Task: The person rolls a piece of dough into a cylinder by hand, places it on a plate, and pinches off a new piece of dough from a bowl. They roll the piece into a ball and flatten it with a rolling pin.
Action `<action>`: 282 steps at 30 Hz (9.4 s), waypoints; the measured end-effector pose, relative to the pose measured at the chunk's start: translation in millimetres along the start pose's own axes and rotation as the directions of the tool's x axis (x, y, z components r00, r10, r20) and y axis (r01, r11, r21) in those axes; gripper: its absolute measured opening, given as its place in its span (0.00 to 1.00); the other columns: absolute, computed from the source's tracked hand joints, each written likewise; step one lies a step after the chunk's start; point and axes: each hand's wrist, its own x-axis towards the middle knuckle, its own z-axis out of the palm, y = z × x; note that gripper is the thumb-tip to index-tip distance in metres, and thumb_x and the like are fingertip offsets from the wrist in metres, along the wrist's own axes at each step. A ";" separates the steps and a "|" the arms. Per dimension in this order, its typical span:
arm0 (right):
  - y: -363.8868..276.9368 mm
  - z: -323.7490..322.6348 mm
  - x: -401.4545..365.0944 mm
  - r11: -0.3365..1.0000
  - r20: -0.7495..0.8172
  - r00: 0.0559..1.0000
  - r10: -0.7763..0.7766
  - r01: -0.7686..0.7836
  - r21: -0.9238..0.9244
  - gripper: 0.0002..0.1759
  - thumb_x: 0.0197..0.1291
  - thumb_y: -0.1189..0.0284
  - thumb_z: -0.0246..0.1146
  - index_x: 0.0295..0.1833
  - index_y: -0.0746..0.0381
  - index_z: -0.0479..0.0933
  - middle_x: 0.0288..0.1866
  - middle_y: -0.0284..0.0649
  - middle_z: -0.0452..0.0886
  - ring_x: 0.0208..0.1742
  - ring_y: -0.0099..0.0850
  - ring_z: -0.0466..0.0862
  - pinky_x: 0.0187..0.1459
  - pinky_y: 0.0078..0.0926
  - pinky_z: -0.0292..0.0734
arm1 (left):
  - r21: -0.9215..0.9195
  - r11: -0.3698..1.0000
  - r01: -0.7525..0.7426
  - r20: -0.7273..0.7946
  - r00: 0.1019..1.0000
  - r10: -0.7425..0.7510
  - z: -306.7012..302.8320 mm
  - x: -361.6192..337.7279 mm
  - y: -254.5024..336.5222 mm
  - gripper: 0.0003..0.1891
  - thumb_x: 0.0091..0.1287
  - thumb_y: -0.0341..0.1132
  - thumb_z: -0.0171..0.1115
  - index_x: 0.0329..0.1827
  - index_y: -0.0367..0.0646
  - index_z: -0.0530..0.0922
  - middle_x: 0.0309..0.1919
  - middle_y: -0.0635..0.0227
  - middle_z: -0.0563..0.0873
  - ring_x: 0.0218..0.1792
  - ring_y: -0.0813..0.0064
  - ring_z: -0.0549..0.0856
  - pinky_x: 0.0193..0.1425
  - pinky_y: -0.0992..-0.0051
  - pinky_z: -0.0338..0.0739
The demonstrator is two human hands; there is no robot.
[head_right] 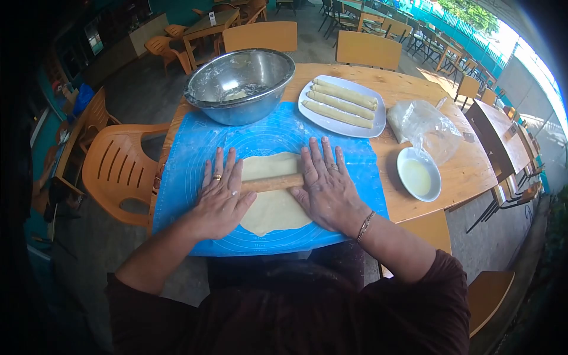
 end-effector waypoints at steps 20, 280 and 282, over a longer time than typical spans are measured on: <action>12.8 22.7 50.8 0.994 -0.013 0.995 0.101 -0.101 -0.031 0.44 0.75 0.48 0.41 0.77 0.78 0.52 0.81 0.66 0.46 0.84 0.58 0.42 0.80 0.56 0.34 | 0.015 0.976 0.219 -0.190 0.959 -0.212 3.7 31.7 -17.0 0.38 0.77 0.52 0.44 0.73 0.20 0.54 0.78 0.31 0.46 0.80 0.35 0.35 0.79 0.37 0.32; 34.8 -10.9 101.0 0.936 -0.152 0.976 0.154 -0.095 0.338 0.13 0.62 0.67 0.68 0.45 0.66 0.85 0.42 0.52 0.83 0.48 0.48 0.83 0.52 0.44 0.77 | -0.364 0.898 0.246 -0.297 0.884 -0.362 -12.9 40.4 -42.7 0.18 0.70 0.35 0.64 0.57 0.31 0.78 0.53 0.50 0.84 0.54 0.55 0.83 0.58 0.57 0.78; 42.1 -22.8 80.2 0.967 -0.173 0.972 0.161 -0.120 0.224 0.14 0.62 0.67 0.67 0.48 0.65 0.84 0.44 0.52 0.82 0.49 0.48 0.82 0.53 0.44 0.77 | -0.205 0.969 0.138 -0.395 0.894 -0.210 -12.9 30.5 -30.5 0.21 0.71 0.38 0.63 0.60 0.31 0.77 0.61 0.46 0.80 0.63 0.49 0.78 0.67 0.52 0.73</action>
